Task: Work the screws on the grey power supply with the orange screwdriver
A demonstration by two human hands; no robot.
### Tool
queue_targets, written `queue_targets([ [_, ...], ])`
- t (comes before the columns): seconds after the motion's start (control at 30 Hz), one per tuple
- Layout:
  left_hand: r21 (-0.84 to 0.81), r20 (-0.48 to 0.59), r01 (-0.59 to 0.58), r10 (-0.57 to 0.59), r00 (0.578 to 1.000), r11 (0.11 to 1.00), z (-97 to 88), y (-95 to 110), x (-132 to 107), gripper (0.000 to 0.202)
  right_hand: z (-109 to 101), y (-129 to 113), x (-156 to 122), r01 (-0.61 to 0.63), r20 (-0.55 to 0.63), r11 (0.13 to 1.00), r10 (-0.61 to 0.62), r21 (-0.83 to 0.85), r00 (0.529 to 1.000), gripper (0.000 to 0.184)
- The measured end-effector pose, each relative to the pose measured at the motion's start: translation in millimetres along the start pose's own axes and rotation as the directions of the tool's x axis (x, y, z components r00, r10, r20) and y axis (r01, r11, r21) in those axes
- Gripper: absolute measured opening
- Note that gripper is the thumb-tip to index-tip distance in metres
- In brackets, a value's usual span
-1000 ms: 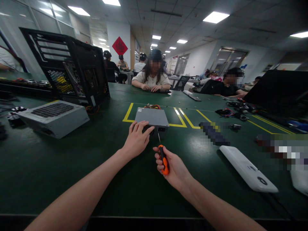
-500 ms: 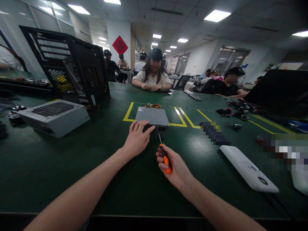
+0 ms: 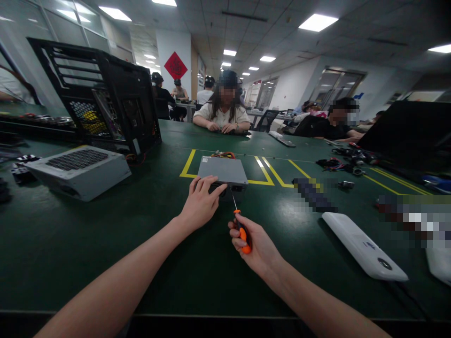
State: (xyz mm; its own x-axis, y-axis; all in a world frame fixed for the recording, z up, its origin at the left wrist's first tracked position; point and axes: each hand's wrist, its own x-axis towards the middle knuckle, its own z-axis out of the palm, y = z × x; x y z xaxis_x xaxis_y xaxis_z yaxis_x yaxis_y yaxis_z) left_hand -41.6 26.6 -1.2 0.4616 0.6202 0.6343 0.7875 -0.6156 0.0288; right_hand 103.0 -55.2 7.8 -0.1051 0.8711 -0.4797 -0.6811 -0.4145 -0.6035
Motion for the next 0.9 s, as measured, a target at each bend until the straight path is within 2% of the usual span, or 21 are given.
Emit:
queue_targets([
  [0.23,-0.018,-0.008,-0.001,0.001,1.0,1.0,-0.8,-0.5,-0.3,0.038,-1.6,-0.8,-0.1,-0.057,0.045,0.998,0.058,-0.03,0.997,0.023],
  [0.4,-0.019,-0.024,-0.006,0.006,1.0,1.0,0.7,-0.7,-0.2,0.038,1.6,-0.8,-0.8,0.001,-0.017,1.0,-0.001,0.005,1.0,0.011],
  [0.63,-0.016,-0.023,0.0,0.0,1.0,1.0,1.1,-0.5,-0.2,0.038,1.7,-0.9,-1.5,-0.061,0.047,0.997,0.063,-0.036,0.997,0.025],
  [0.8,-0.01,-0.012,-0.006,0.006,1.0,1.0,-0.5,0.2,0.0,0.038,1.0,-0.4,-1.6,-0.003,-0.003,1.0,0.003,-0.012,1.0,0.012],
  [0.9,-0.016,-0.024,0.0,0.0,1.0,1.0,0.0,0.1,0.0,0.038,1.3,-1.0,-2.1,-0.023,0.03,1.0,0.023,-0.009,0.999,0.016],
])
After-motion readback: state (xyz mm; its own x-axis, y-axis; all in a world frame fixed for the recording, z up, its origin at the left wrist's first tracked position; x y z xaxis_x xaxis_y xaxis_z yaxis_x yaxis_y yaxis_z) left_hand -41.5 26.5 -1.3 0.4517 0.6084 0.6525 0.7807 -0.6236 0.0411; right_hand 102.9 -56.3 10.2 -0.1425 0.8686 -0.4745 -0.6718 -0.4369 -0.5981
